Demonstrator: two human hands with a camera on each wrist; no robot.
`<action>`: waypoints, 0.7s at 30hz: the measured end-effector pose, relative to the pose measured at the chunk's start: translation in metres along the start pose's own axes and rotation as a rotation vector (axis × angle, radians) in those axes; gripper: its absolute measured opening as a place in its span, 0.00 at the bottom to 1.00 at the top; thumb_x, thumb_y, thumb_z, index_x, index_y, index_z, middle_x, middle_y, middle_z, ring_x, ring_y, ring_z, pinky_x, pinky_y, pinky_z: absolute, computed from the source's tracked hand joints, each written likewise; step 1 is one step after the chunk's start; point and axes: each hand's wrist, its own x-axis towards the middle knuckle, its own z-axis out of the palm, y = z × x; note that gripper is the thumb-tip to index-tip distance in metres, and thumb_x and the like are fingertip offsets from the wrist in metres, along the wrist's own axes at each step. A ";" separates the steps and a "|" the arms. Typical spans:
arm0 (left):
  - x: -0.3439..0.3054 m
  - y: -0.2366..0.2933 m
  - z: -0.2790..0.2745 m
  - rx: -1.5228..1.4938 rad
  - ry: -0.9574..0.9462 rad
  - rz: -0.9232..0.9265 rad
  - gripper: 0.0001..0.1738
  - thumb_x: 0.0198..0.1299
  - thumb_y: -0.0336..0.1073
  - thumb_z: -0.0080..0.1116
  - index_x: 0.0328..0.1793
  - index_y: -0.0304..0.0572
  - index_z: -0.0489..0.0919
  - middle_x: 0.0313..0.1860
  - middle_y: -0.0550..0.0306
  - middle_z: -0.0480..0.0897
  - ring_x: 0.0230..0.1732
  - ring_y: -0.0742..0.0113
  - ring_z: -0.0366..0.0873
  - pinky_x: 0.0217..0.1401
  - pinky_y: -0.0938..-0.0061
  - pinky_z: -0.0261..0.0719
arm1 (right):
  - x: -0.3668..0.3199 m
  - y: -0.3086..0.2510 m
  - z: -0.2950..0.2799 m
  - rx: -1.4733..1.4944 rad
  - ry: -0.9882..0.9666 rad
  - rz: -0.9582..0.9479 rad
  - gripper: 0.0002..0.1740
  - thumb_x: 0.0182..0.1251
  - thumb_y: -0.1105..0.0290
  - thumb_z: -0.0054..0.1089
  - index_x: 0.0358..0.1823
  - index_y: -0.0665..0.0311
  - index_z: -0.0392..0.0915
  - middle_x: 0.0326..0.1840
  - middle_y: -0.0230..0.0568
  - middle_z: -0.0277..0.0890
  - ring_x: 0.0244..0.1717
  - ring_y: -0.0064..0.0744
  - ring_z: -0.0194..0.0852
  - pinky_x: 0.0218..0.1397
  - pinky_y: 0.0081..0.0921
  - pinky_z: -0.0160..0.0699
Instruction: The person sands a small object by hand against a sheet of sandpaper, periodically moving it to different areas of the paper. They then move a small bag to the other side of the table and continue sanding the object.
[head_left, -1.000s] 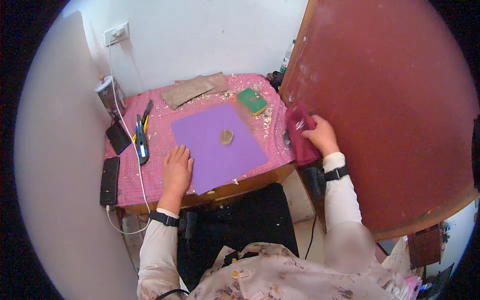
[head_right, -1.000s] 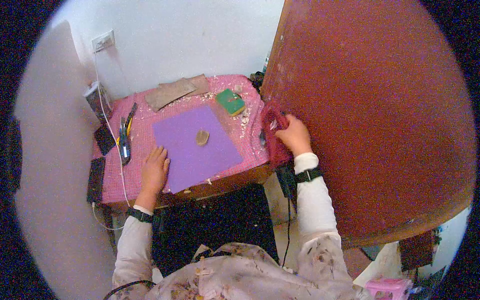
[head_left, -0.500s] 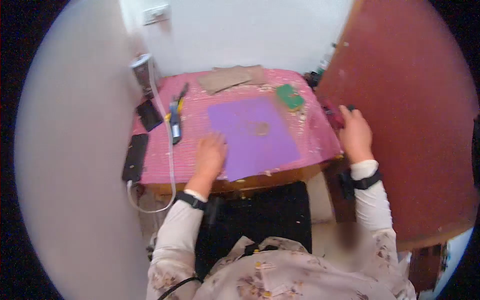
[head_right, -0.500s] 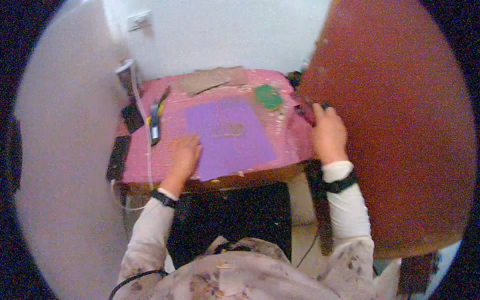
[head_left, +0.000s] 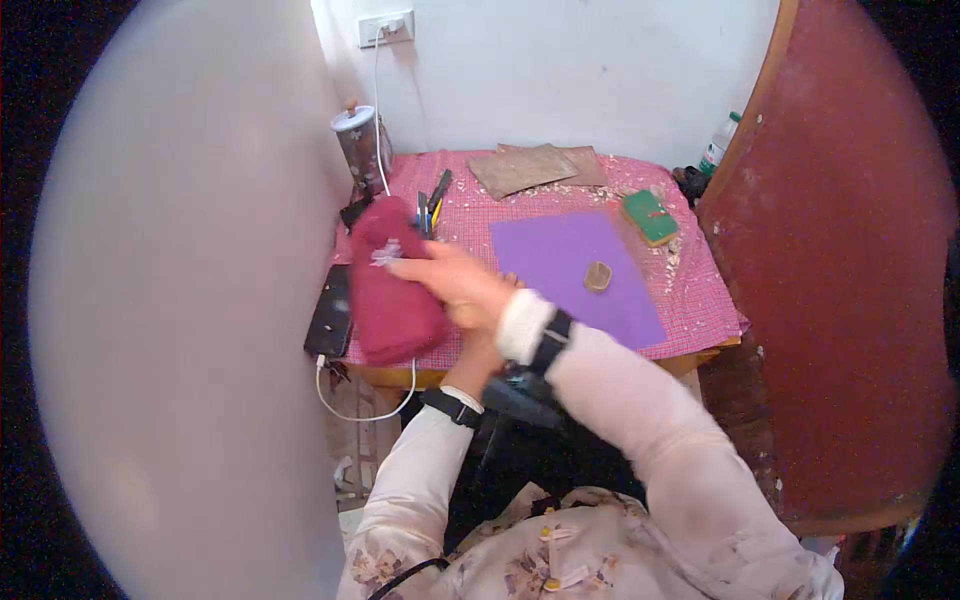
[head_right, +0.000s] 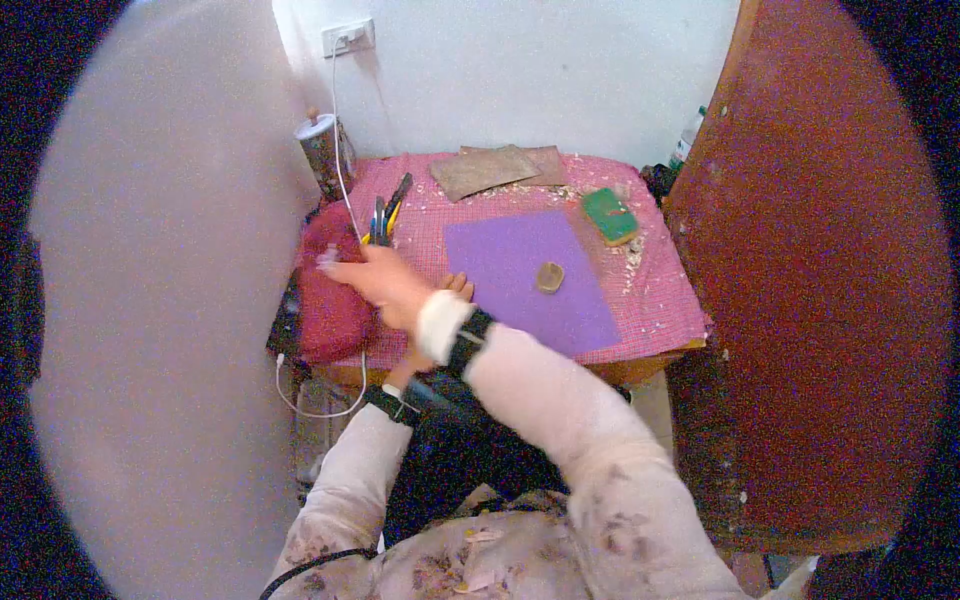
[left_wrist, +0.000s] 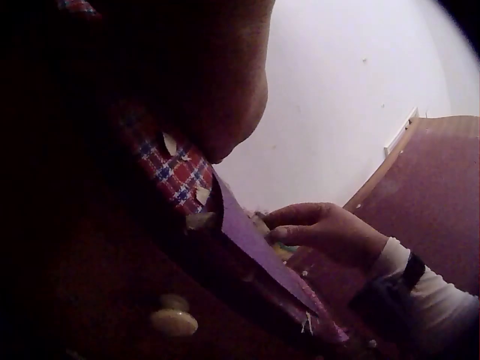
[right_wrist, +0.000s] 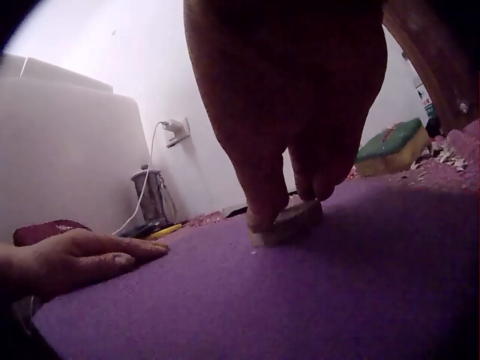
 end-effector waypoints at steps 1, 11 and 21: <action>-0.004 -0.011 0.004 0.355 -0.108 0.185 0.25 0.67 0.46 0.40 0.66 0.42 0.65 0.67 0.46 0.67 0.70 0.48 0.60 0.72 0.55 0.54 | 0.016 0.009 0.008 -0.306 0.096 -0.011 0.27 0.64 0.61 0.60 0.59 0.69 0.66 0.49 0.43 0.76 0.47 0.32 0.76 0.48 0.32 0.78; 0.009 0.030 -0.007 0.689 -0.145 0.059 0.22 0.61 0.40 0.49 0.60 0.39 0.73 0.63 0.49 0.73 0.67 0.55 0.65 0.69 0.56 0.56 | -0.047 0.043 -0.026 -1.690 0.554 -0.529 0.25 0.56 0.56 0.59 0.50 0.67 0.75 0.51 0.59 0.74 0.55 0.56 0.71 0.57 0.43 0.70; 0.026 0.058 -0.023 0.547 -0.281 -0.133 0.21 0.63 0.39 0.50 0.59 0.36 0.74 0.64 0.44 0.71 0.66 0.51 0.66 0.68 0.56 0.59 | -0.133 -0.060 -0.185 -2.075 0.629 -0.111 0.16 0.52 0.61 0.63 0.40 0.60 0.81 0.41 0.49 0.76 0.48 0.50 0.74 0.52 0.44 0.72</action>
